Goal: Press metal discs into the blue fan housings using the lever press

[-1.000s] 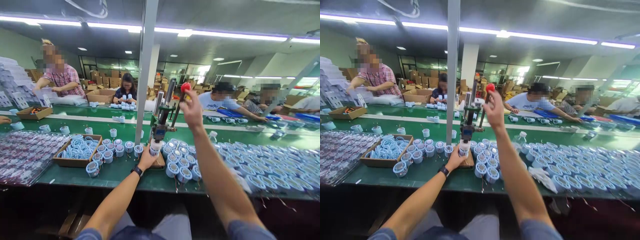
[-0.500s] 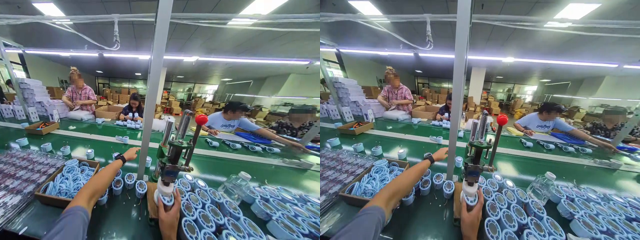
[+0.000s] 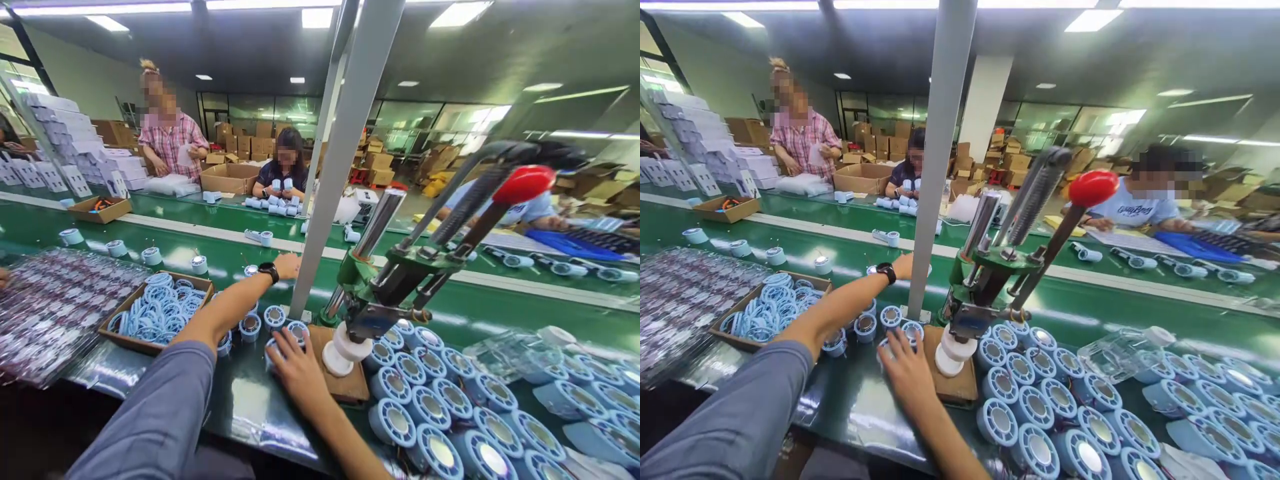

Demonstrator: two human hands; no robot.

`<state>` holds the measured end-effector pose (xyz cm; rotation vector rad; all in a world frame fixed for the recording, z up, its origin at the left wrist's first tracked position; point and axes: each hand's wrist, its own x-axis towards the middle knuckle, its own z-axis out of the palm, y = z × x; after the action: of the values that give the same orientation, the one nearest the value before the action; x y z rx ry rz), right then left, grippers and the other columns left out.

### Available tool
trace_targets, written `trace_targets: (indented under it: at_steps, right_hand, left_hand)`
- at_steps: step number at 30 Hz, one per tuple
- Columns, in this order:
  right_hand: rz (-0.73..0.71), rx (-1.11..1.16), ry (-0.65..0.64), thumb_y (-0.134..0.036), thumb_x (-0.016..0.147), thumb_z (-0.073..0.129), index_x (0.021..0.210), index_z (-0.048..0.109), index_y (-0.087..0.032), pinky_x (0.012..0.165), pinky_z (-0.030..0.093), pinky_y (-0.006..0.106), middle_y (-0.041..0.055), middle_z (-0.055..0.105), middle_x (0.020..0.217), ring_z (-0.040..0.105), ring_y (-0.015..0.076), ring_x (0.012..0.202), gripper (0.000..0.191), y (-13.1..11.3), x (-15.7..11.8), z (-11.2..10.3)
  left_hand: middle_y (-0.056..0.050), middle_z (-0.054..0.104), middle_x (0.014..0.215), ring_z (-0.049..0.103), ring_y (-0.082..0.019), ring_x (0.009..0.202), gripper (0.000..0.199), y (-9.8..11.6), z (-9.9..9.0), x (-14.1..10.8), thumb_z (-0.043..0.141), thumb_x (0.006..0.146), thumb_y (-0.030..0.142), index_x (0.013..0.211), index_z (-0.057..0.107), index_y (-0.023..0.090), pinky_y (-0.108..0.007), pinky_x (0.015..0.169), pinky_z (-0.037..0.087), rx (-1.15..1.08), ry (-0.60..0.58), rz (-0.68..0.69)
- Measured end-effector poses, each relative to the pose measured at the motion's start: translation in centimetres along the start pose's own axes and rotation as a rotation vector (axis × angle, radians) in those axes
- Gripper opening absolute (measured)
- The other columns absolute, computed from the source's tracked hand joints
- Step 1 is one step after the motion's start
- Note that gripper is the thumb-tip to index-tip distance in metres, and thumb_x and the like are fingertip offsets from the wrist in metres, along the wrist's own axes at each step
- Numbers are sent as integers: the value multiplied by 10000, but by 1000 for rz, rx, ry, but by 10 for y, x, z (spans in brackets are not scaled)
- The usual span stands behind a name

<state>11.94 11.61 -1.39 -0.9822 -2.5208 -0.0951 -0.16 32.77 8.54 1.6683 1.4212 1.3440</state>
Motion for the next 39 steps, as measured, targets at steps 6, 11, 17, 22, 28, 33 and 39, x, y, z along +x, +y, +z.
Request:
trace_targets:
  at_steps: [6, 11, 17, 22, 28, 33, 39]
  right_hand:
    - [178, -81, 89, -85, 898, 548, 1347, 580, -334, 1110, 294, 660, 147, 479, 1430, 409, 342, 1379, 514, 15, 8, 4]
    - [162, 88, 312, -189, 940, 498, 1320, 591, -228, 1035, 480, 481, 155, 513, 1362, 510, 285, 1272, 393, -5, -11, -11]
    - [104, 305, 361, -321, 1002, 401, 1338, 539, -247, 859, 575, 330, 108, 532, 1326, 583, 206, 1163, 371, -46, -44, 3]
    - [100, 238, 409, -401, 986, 444, 1192, 594, -222, 861, 552, 439, 135, 519, 1340, 562, 279, 1179, 312, -41, -59, 24]
    - [175, 295, 450, -388, 960, 518, 880, 555, -199, 837, 548, 396, 124, 596, 1242, 605, 253, 1105, 208, -33, -75, 17]
    - [197, 341, 397, -332, 967, 493, 807, 529, -197, 865, 559, 346, 109, 620, 1255, 630, 227, 1112, 213, -31, -84, 8]
    - [141, 343, 387, -294, 917, 572, 783, 519, -202, 818, 576, 271, 93, 665, 1200, 675, 205, 1033, 171, -16, -101, 9]
  left_hand:
    - [-37, 641, 1002, 580, -175, 1004, 212, 36, -115, -53, 717, 826, 203, 1002, 646, 109, -369, 1027, 415, 460, -137, 91]
    - [-18, 657, 1011, 585, -208, 921, 328, 60, -153, -200, 780, 758, 206, 1058, 648, 208, -331, 889, 463, 655, -239, 116]
    - [-68, 622, 1151, 606, -289, 1046, 452, 17, -70, -310, 691, 830, 247, 1262, 558, 249, -426, 912, 514, 748, -300, -235]
    - [-97, 444, 1493, 563, -301, 1231, 855, 27, -75, -309, 684, 805, 187, 1533, 242, 273, -422, 998, 516, 566, -448, -90]
    - [-103, 689, 1159, 641, -229, 1061, 348, 24, -195, -213, 465, 886, 68, 1174, 644, 145, -414, 1012, 485, 652, -28, -28]
    - [-34, 729, 901, 653, -176, 907, 100, -22, -236, -132, 674, 771, 61, 827, 688, 143, -341, 953, 508, 614, -67, -36]
    - [-26, 701, 807, 664, -186, 790, 142, -24, -250, -121, 627, 874, 189, 978, 668, 102, -336, 799, 532, 592, 98, -65]
